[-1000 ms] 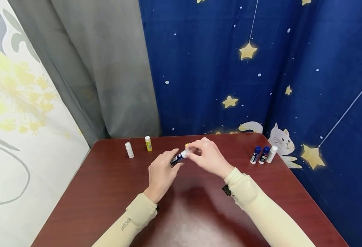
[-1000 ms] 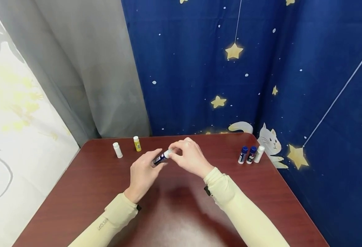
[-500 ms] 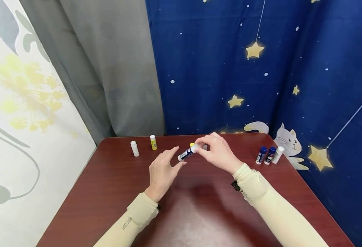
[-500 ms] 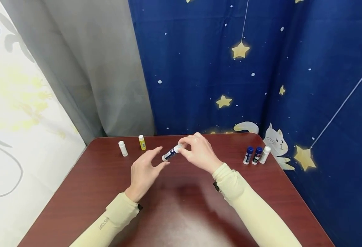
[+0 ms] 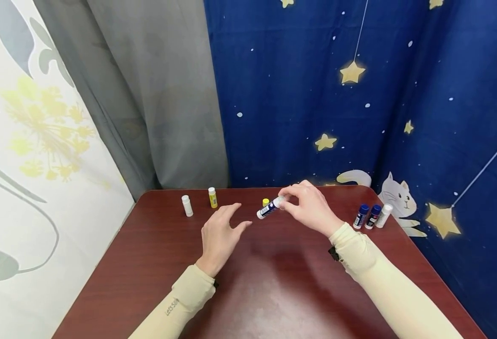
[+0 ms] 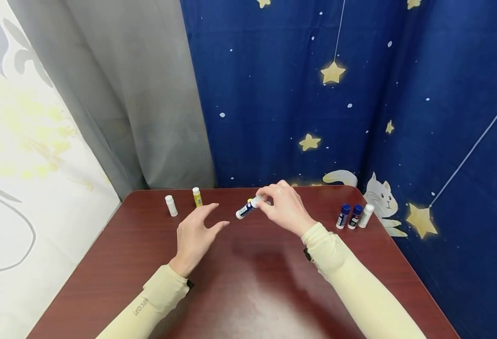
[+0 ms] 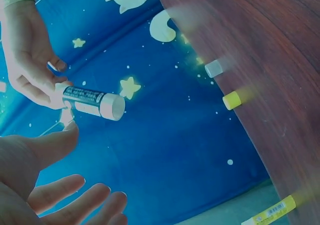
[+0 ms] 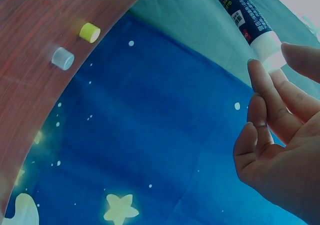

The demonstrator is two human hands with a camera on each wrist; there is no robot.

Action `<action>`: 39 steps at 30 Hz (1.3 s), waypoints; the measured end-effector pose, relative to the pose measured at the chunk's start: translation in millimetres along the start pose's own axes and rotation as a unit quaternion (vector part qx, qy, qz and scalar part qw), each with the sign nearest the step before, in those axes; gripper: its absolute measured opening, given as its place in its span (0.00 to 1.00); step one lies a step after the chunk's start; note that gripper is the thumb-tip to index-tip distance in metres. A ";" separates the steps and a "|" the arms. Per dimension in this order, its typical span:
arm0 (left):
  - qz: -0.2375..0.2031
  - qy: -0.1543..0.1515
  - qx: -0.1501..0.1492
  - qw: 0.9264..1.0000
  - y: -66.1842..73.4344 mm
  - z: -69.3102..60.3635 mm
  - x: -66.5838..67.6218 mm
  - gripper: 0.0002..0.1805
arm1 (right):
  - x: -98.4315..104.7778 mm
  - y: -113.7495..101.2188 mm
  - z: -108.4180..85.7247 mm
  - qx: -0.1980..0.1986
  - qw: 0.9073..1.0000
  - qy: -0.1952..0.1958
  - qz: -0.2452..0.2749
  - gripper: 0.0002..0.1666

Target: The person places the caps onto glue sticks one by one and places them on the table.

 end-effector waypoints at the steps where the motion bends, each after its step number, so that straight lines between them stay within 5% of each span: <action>1: 0.001 0.001 0.002 1.000 -0.9 -0.2 0.3 0.30 | 0.3 1.6 -0.1 -0.002 1.000 -0.001 -0.002 0.11; 18: 0.005 0.041 0.017 0.999 -23.7 13.7 17.6 0.27 | 6.2 32.2 -6.4 -0.021 0.999 -0.004 -0.042 0.10; 28: 0.007 0.081 0.063 0.995 -56.4 34.7 45.7 0.25 | 10.0 52.0 -13.7 -0.029 0.998 -0.014 -0.062 0.10; 39: 0.003 0.082 0.107 0.991 -88.6 40.7 50.6 0.23 | 17.7 68.7 -18.9 -0.039 0.995 -0.020 -0.086 0.09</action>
Point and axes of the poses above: each hand's wrist, its own z-axis towards the middle knuckle, its own x-axis out of the back of the hand, y = z × x, the point moved 8 cm from there along z, towards the middle knuckle, and after that the axes turned 13 degrees about -z, right-handed, at the moved point
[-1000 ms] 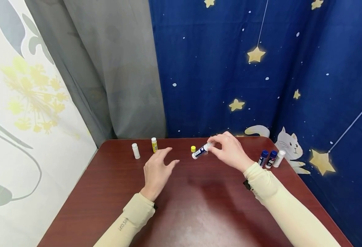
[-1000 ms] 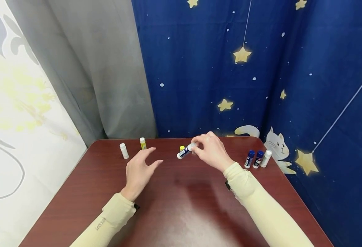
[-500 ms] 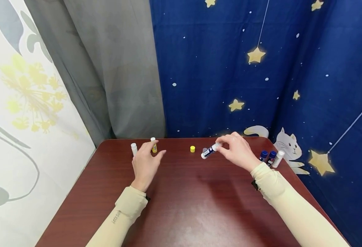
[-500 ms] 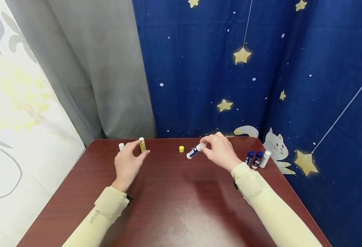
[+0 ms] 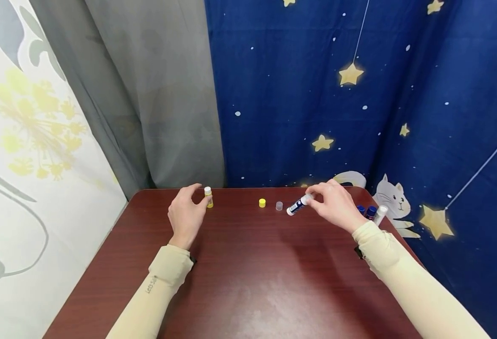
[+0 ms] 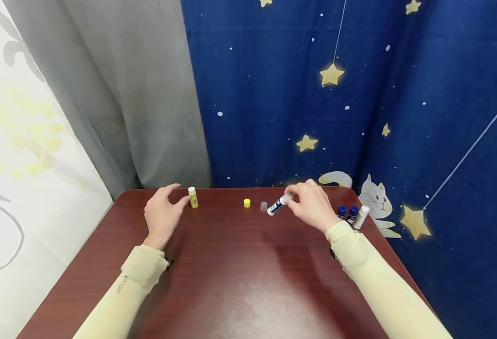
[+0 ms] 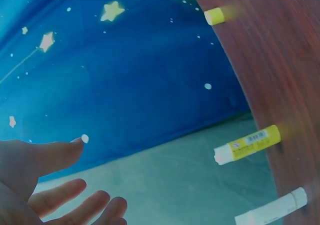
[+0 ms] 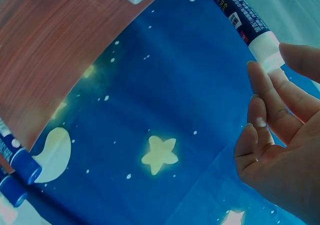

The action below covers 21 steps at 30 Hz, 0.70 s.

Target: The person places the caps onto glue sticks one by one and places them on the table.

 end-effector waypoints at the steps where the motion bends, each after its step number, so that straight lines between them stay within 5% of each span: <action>1: 0.001 0.001 0.003 1.000 -3.0 0.6 -0.2 0.23 | 0.9 1.8 -0.6 0.000 1.000 0.002 -0.004 0.09; 21: 0.019 0.006 0.098 0.995 -59.2 14.4 4.0 0.23 | 11.6 36.4 -0.6 0.005 0.998 -0.002 -0.057 0.09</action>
Point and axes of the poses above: each hand's wrist, its own z-axis towards the middle knuckle, its own x-axis out of the back of the hand, y = z × x, the point moved 8 cm from there along z, towards the middle knuckle, and after that the axes turned 13 degrees about -z, right-handed, at the moved point
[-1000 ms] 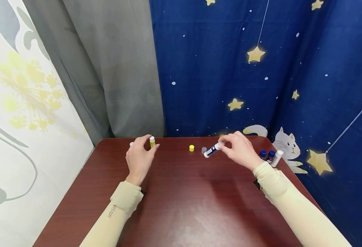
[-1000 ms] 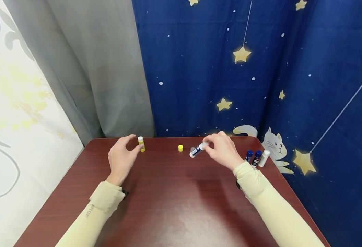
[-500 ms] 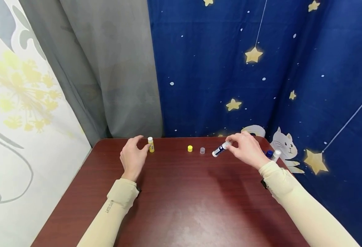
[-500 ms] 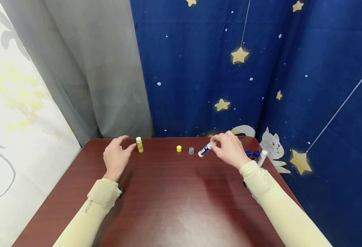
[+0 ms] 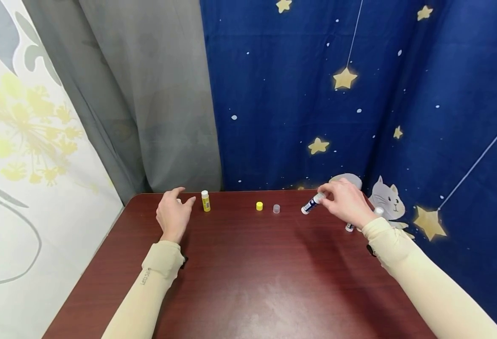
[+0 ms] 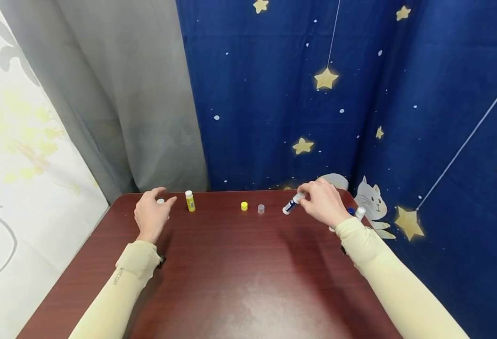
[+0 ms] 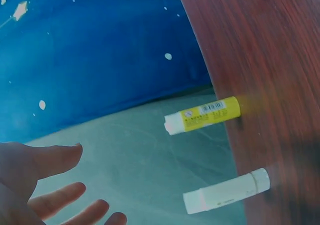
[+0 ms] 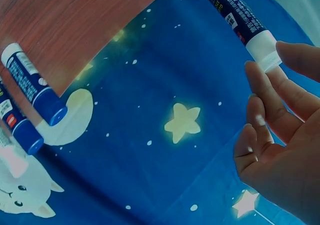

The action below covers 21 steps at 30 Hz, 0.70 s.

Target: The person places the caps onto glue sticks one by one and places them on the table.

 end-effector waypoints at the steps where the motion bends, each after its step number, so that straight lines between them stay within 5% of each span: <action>1: -0.001 0.000 0.007 1.000 -3.7 1.5 -0.2 0.23 | 0.3 1.2 -0.3 0.001 1.000 0.000 -0.001 0.09; 12: -0.016 -0.014 0.096 0.995 -45.5 12.1 -5.3 0.24 | 0.6 16.3 -4.0 -0.006 1.000 -0.008 -0.015 0.10; 21: -0.019 -0.022 0.136 0.990 -70.5 20.1 -12.3 0.26 | -4.0 27.5 -6.8 -0.017 0.999 -0.021 -0.024 0.10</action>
Point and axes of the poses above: each hand's wrist, its own z-axis towards the middle knuckle, its own x-axis out of the back of the hand, y = z × x, the point moved 8 cm from there along z, towards the middle knuckle, and after that the axes turned 13 degrees about -z, right-handed, at the moved point
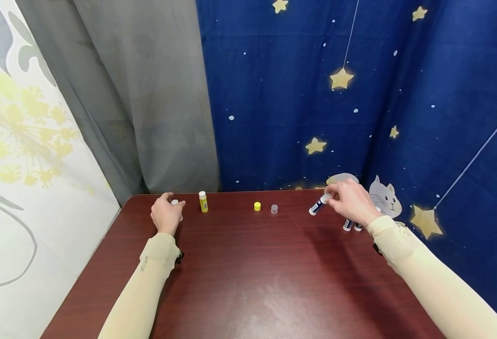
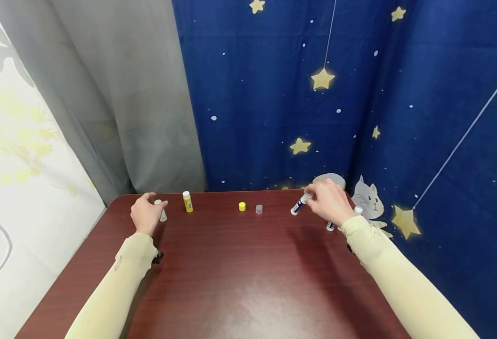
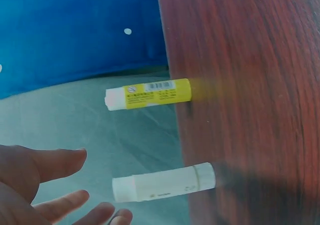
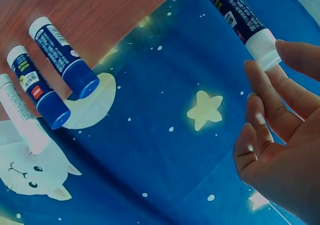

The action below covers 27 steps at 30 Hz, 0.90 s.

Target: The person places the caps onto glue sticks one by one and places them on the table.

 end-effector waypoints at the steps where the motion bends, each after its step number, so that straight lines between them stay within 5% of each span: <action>1: 0.000 -0.001 0.004 1.000 -2.5 1.3 -0.8 0.26 | -0.3 0.9 0.0 0.000 1.000 -0.001 -0.003 0.10; 18: 0.011 -0.001 0.064 0.998 -43.7 12.7 -8.7 0.27 | -19.0 13.7 -5.1 0.016 0.998 -0.048 -0.038 0.10; 27: 0.023 -0.016 0.067 0.997 -49.1 18.0 -13.0 0.24 | -26.8 25.0 -9.3 0.000 0.997 -0.068 -0.048 0.12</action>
Point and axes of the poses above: each hand's wrist, its own z-axis towards the middle knuckle, its own x-axis out of the back of the hand, y = z × x, the point moved 8 cm from there along z, towards the middle knuckle, and after that the axes turned 13 degrees about -z, right-handed, at the moved point
